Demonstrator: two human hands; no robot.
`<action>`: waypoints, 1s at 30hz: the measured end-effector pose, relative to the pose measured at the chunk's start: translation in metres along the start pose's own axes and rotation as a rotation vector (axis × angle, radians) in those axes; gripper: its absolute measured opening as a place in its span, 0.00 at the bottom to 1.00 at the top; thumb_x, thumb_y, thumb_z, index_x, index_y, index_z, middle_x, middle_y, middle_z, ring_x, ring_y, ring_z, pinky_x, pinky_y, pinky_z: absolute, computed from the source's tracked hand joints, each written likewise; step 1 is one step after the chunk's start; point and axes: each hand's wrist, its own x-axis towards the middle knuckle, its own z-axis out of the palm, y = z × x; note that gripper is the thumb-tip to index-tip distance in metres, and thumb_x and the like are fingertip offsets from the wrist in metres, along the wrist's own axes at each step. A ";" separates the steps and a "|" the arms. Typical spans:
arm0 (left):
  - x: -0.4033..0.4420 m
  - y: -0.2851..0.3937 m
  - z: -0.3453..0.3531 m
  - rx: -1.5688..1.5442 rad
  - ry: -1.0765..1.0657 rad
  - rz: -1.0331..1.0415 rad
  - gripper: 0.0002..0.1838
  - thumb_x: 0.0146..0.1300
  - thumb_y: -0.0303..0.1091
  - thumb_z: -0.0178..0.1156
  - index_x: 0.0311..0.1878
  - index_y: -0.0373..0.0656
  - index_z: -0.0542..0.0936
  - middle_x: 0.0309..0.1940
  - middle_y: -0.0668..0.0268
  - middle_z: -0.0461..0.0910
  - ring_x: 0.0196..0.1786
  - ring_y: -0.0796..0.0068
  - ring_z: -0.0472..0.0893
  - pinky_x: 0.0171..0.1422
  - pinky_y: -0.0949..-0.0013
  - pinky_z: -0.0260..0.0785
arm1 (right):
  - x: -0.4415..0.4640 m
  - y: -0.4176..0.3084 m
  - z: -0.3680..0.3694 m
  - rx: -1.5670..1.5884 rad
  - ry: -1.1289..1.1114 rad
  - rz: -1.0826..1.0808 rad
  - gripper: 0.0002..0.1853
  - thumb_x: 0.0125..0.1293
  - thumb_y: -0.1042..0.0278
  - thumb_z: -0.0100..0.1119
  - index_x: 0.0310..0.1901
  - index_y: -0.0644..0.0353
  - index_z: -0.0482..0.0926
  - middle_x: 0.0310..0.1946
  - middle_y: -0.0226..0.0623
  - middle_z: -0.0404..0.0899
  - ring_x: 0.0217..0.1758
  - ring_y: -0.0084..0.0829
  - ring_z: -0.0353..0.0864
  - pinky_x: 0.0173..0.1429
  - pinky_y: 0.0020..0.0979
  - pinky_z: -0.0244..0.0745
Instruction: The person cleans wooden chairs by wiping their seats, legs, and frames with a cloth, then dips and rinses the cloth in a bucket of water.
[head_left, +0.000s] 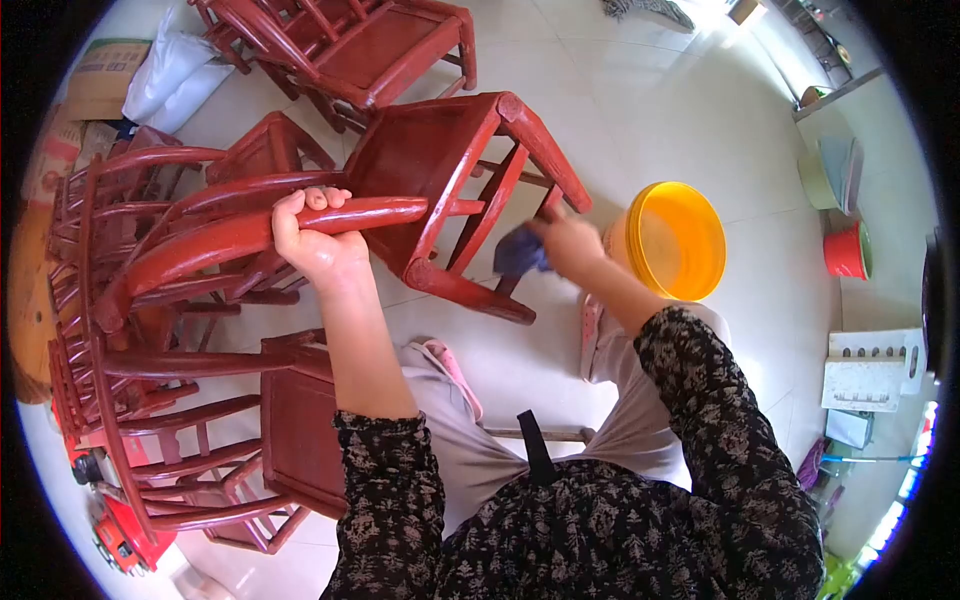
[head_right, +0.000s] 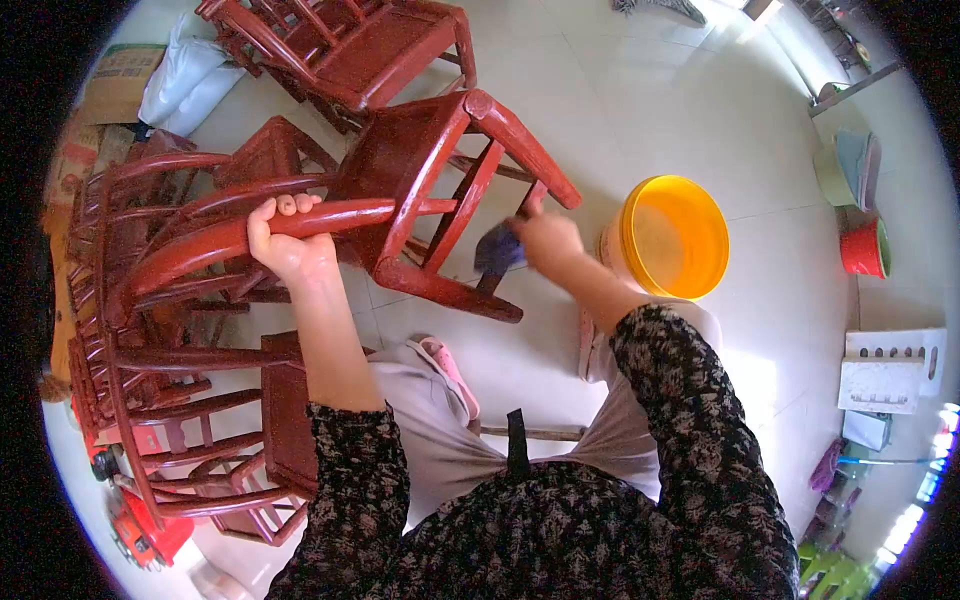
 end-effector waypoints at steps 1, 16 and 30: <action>0.000 -0.001 0.000 0.000 0.003 -0.005 0.08 0.44 0.33 0.57 0.21 0.47 0.67 0.18 0.70 0.65 0.23 0.71 0.67 0.39 0.65 0.65 | 0.000 0.002 0.007 -0.001 -0.005 0.003 0.22 0.55 0.70 0.53 0.54 0.45 0.73 0.46 0.41 0.70 0.36 0.42 0.80 0.35 0.37 0.77; 0.006 0.006 0.000 0.028 0.060 0.015 0.08 0.45 0.34 0.57 0.24 0.48 0.68 0.18 0.71 0.66 0.23 0.72 0.68 0.40 0.65 0.64 | -0.031 -0.036 0.021 0.170 -0.251 -0.290 0.23 0.50 0.69 0.52 0.52 0.45 0.76 0.45 0.43 0.70 0.37 0.44 0.79 0.40 0.43 0.75; -0.003 -0.033 -0.001 0.216 0.025 -0.099 0.08 0.54 0.27 0.59 0.24 0.42 0.69 0.21 0.68 0.69 0.28 0.70 0.71 0.43 0.63 0.66 | -0.021 -0.090 0.017 0.956 0.172 -0.367 0.23 0.51 0.70 0.51 0.53 0.60 0.73 0.47 0.45 0.70 0.47 0.45 0.74 0.47 0.40 0.75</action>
